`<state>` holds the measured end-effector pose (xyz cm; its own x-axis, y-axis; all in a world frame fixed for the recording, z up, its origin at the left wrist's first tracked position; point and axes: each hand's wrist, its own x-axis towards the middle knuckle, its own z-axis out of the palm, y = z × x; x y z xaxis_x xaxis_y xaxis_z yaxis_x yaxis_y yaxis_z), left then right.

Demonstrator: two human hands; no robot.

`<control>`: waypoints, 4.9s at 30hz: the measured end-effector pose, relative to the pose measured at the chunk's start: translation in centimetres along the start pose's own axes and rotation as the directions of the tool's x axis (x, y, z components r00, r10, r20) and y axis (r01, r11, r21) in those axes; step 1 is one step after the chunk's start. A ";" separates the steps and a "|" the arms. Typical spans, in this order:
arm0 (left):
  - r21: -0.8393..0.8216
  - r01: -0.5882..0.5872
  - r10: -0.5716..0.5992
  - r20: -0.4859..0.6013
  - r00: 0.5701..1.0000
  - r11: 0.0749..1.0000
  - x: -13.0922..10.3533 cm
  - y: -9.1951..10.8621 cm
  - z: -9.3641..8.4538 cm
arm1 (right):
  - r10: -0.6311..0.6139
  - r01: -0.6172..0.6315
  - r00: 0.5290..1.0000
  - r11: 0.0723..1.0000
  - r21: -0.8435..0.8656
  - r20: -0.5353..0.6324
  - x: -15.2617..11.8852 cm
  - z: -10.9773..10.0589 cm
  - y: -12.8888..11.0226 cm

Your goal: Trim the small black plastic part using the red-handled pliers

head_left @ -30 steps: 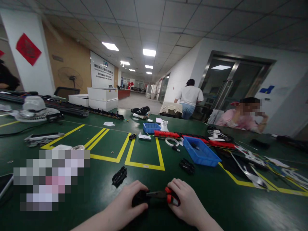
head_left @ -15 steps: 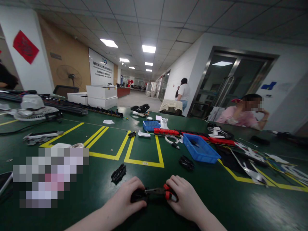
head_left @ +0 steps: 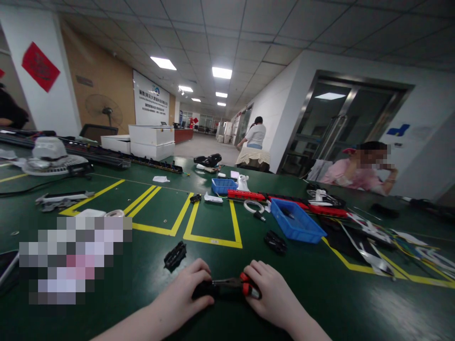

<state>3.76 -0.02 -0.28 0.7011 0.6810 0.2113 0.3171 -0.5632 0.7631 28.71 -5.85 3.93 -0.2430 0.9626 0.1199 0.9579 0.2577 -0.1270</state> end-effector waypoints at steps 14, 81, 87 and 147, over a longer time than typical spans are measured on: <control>0.157 -0.027 0.029 -0.010 1.000 0.987 -0.3 0.9 -0.6 | 0.018 -0.019 0.999 1.000 0.013 0.041 0.2 -0.1 0.0; 0.110 -0.050 0.049 0.010 0.999 0.993 -0.5 1.0 -0.6 | -0.146 0.128 0.958 0.988 -0.090 -0.245 -0.9 1.4 0.7; 0.129 -0.025 0.031 -0.045 0.999 0.991 -0.5 0.6 -0.1 | -0.157 0.129 0.947 0.985 -0.115 -0.279 -1.0 1.4 0.6; 0.055 -0.023 0.029 -0.119 0.993 0.998 0.2 0.8 0.1 | -0.098 0.082 0.981 0.991 -0.103 -0.168 -0.6 1.2 -0.1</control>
<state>4.24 -0.34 0.29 0.6295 0.7150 0.3044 0.3360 -0.6036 0.7230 28.61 -6.32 2.69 -0.3068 0.9046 0.2959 0.9454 0.3255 -0.0149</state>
